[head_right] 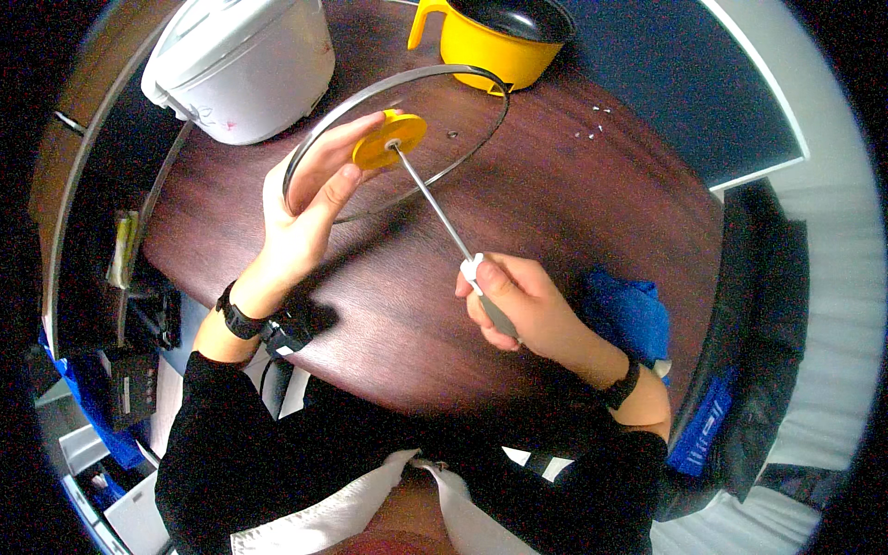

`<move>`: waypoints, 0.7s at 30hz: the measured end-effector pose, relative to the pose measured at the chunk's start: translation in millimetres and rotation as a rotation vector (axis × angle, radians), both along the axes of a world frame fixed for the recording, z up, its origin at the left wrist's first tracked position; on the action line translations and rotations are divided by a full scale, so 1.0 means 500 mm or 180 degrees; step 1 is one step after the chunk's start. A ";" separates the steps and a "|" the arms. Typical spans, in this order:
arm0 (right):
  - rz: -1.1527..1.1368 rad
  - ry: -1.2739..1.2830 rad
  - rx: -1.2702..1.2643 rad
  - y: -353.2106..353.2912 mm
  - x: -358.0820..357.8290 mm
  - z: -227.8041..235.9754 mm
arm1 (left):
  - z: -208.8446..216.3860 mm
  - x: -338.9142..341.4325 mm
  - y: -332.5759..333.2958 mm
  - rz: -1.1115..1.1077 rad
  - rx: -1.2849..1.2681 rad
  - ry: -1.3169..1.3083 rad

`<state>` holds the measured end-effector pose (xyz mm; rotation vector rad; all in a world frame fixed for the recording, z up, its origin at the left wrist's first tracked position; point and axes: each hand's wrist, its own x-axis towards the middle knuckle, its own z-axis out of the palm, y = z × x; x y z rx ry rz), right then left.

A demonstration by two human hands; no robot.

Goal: The person wipes a clear glass lid with a blue cloth, then places a yellow plastic knob onto the lid's center. They insert a small metal screw and use a screwdriver to tighten the knob to the lid.

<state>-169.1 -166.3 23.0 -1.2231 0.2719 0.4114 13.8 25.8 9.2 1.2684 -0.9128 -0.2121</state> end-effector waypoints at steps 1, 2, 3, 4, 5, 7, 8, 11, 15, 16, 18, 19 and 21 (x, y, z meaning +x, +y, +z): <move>0.0013 0.0212 0.0596 0.001 -0.002 0.000 | 0.000 0.000 0.002 0.0017 0.0079 0.0011; -0.0015 0.0331 0.1031 0.003 -0.005 -0.005 | 0.000 0.000 0.001 0.0008 0.0073 0.0058; 0.0071 0.0396 0.1464 0.001 -0.004 -0.012 | 0.000 -0.001 -0.001 0.0011 0.0072 0.0099; 0.0152 0.0461 0.1895 -0.003 -0.003 -0.018 | 0.000 -0.003 -0.003 0.0009 0.0069 0.0141; 0.0228 0.0527 0.2324 -0.007 -0.002 -0.020 | 0.001 -0.005 -0.005 -0.0043 -0.0050 0.0207; 0.0149 0.0461 0.1691 -0.011 0.001 -0.010 | 0.011 -0.008 -0.009 -0.0148 -0.0275 0.0327; 0.0085 0.0365 0.1133 -0.010 0.002 0.000 | 0.014 -0.006 -0.003 -0.0149 -0.0079 0.0261; -0.0079 -0.0369 -0.1491 -0.008 0.004 0.018 | 0.013 -0.017 -0.008 -0.0207 -0.0255 0.0535; -0.0499 -0.1309 -0.4334 0.003 0.008 0.034 | 0.007 -0.016 -0.011 -0.0293 -0.0274 0.0653; -0.0580 -0.1423 -0.4489 0.001 0.009 0.036 | 0.004 -0.015 -0.013 -0.0292 -0.0269 0.0648; -0.0574 -0.1414 -0.4613 0.000 0.007 0.037 | -0.001 -0.013 -0.016 -0.0296 -0.0236 0.0568; -0.0487 -0.1291 -0.4581 -0.001 0.004 0.036 | -0.003 -0.012 -0.016 -0.0302 -0.0208 0.0494; -0.0323 -0.1156 -0.4372 -0.002 0.002 0.033 | -0.002 -0.009 -0.011 -0.0284 -0.0057 0.0324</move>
